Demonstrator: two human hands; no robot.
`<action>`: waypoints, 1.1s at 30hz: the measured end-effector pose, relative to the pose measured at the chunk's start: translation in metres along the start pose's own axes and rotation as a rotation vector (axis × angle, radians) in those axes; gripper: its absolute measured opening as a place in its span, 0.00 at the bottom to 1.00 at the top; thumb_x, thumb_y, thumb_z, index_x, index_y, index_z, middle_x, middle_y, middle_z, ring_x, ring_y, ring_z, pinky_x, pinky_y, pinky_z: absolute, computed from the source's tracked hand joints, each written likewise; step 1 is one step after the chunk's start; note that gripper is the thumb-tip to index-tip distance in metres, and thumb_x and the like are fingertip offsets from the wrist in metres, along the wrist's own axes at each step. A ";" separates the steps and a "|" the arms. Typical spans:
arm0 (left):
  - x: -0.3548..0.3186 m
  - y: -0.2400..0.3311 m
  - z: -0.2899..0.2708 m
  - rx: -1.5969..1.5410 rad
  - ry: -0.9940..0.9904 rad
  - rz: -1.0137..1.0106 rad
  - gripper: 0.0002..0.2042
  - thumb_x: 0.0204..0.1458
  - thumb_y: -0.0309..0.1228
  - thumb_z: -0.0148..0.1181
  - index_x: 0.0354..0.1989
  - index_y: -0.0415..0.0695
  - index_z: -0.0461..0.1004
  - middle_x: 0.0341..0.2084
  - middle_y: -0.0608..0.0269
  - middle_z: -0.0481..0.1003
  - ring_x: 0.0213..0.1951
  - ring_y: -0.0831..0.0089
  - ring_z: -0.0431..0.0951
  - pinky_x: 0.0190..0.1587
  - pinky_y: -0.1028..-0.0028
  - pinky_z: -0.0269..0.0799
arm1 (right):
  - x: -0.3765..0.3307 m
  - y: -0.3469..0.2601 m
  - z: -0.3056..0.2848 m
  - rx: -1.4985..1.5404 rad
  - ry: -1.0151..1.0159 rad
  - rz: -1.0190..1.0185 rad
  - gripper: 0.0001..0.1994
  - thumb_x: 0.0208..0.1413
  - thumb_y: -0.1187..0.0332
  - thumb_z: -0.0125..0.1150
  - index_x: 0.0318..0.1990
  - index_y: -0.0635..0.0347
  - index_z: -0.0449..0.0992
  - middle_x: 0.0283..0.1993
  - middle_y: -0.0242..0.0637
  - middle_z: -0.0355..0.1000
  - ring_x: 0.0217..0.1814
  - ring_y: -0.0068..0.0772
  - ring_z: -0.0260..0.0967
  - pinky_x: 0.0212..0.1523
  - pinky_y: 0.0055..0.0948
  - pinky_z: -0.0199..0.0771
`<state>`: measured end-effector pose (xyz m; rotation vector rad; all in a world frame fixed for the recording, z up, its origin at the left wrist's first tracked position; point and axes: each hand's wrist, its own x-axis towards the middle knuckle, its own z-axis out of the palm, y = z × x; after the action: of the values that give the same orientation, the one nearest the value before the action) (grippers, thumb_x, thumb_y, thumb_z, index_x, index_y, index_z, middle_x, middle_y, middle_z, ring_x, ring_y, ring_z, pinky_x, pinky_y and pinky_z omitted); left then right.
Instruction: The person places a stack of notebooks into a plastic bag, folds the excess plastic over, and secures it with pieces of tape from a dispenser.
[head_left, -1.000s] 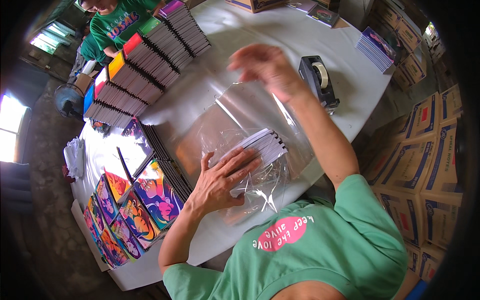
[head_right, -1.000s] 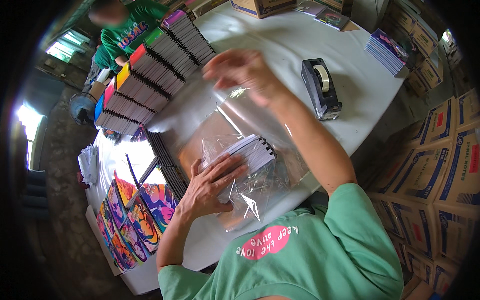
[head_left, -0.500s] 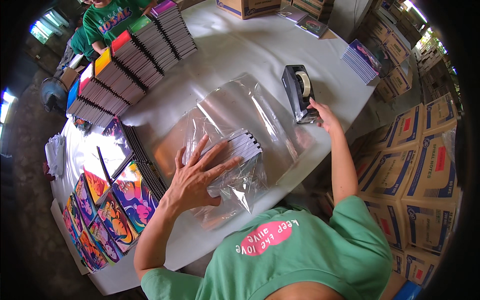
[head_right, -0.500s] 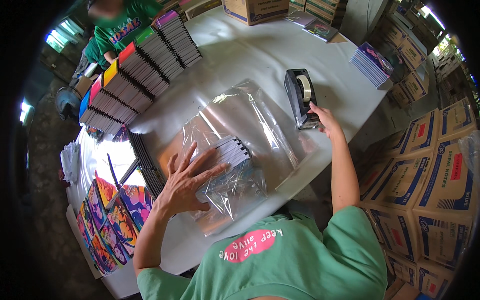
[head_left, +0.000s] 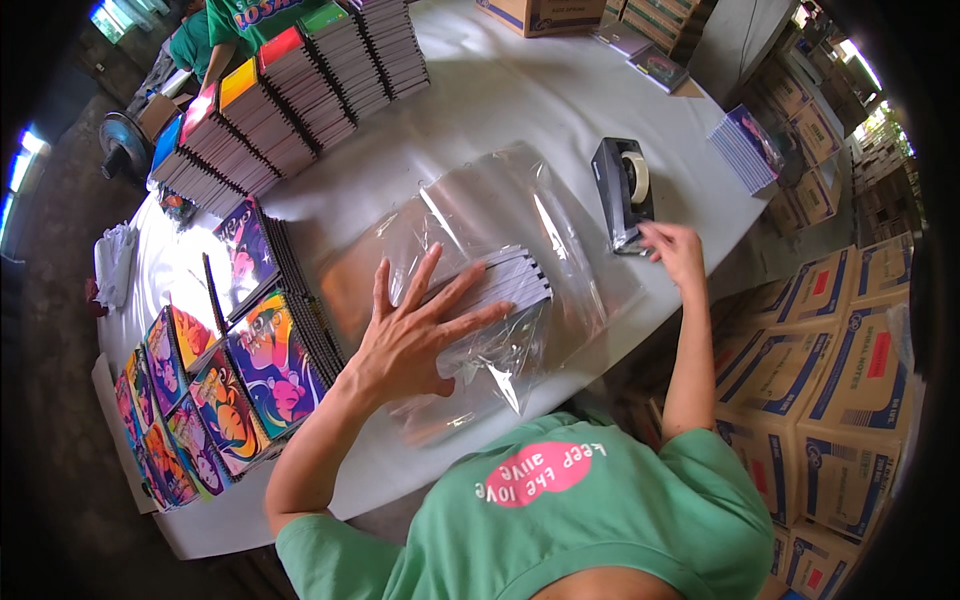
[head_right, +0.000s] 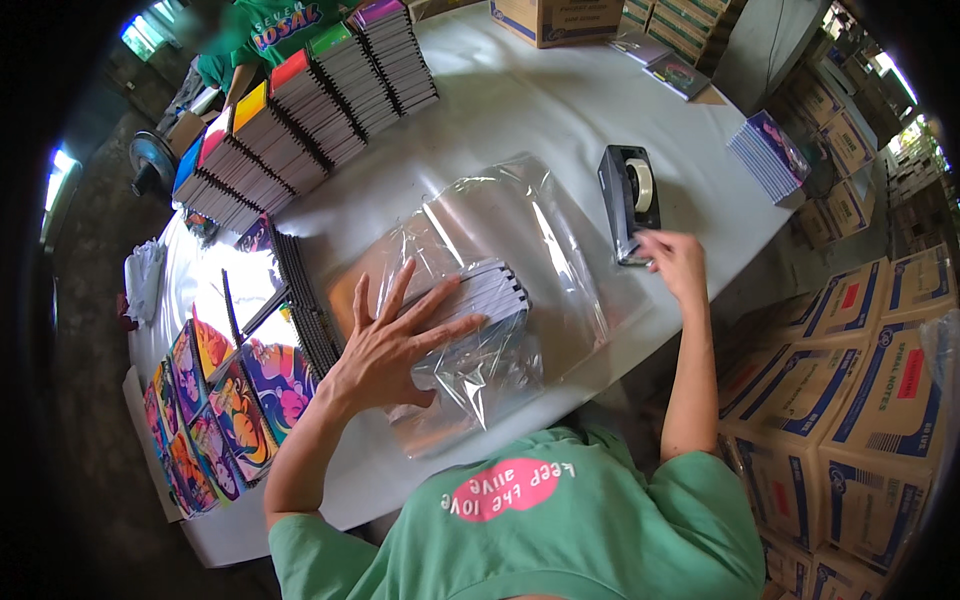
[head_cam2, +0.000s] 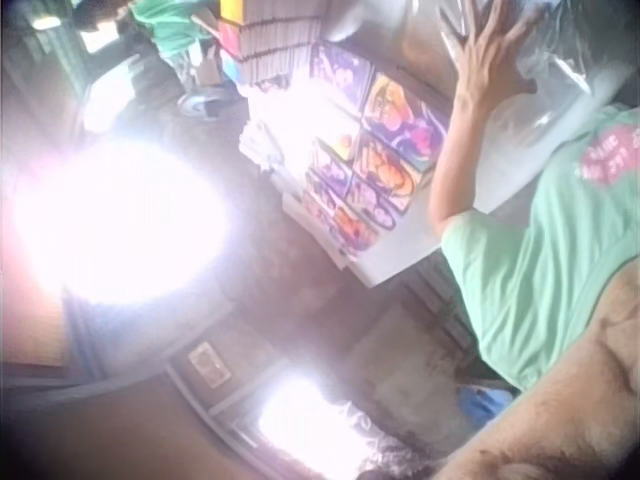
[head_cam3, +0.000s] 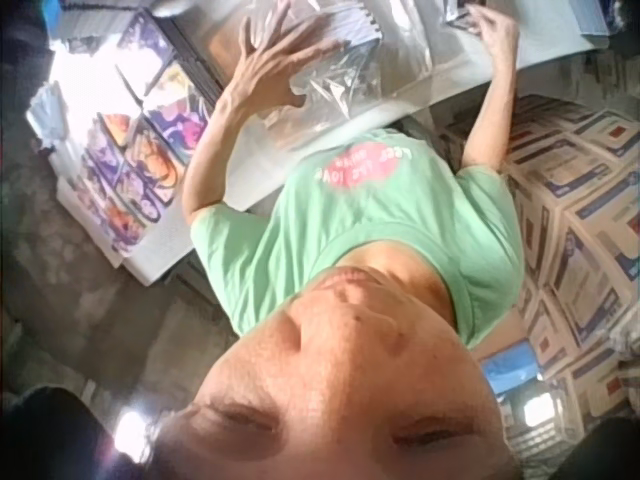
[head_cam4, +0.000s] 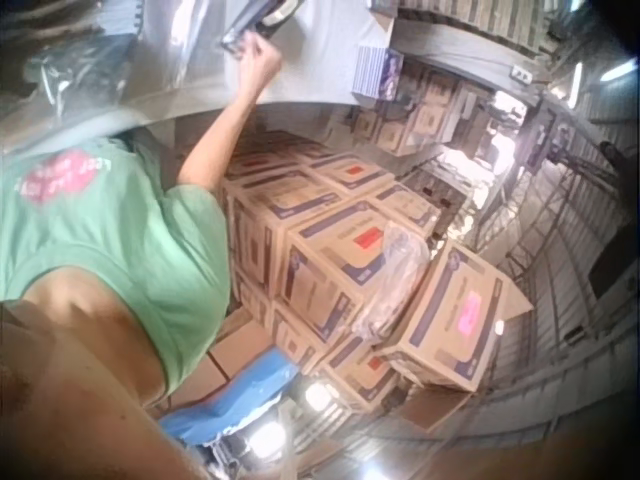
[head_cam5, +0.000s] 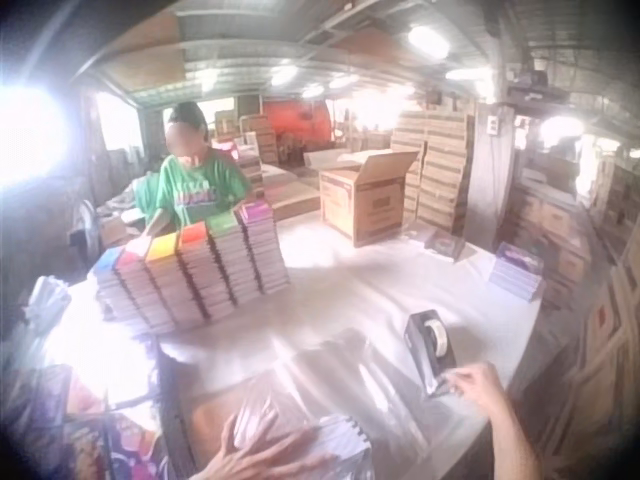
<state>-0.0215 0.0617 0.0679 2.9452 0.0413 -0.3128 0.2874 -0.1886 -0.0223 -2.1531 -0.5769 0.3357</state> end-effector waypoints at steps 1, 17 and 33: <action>-0.003 0.000 0.000 0.009 -0.009 -0.013 0.58 0.15 0.39 0.76 0.63 0.83 0.47 0.68 0.76 0.43 0.69 0.56 0.34 0.61 0.34 0.31 | -0.010 -0.058 0.009 0.189 -0.239 -0.135 0.10 0.52 0.69 0.59 0.40 0.61 0.79 0.25 0.37 0.75 0.22 0.15 0.67 0.16 0.15 0.59; -0.006 0.002 0.000 -0.041 -0.017 -0.014 0.55 0.16 0.41 0.76 0.62 0.80 0.52 0.68 0.75 0.40 0.68 0.50 0.29 0.60 0.34 0.23 | -0.018 -0.160 0.058 -0.329 -0.744 -1.077 0.42 0.25 0.68 0.74 0.58 0.38 0.67 0.67 0.39 0.51 0.69 0.47 0.43 0.62 0.43 0.51; 0.012 0.034 0.005 -0.191 1.301 0.022 0.14 0.32 0.43 0.72 0.22 0.50 0.76 0.24 0.75 0.75 0.46 0.63 0.76 0.58 0.56 0.45 | -0.040 -0.127 0.094 0.344 -0.759 -0.736 0.21 0.39 0.67 0.71 0.45 0.52 0.78 0.63 0.42 0.58 0.64 0.42 0.57 0.60 0.37 0.59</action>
<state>-0.0094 0.0277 0.0669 2.4095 0.1852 1.4860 0.1770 -0.0787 0.0254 -1.3080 -1.5449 0.7669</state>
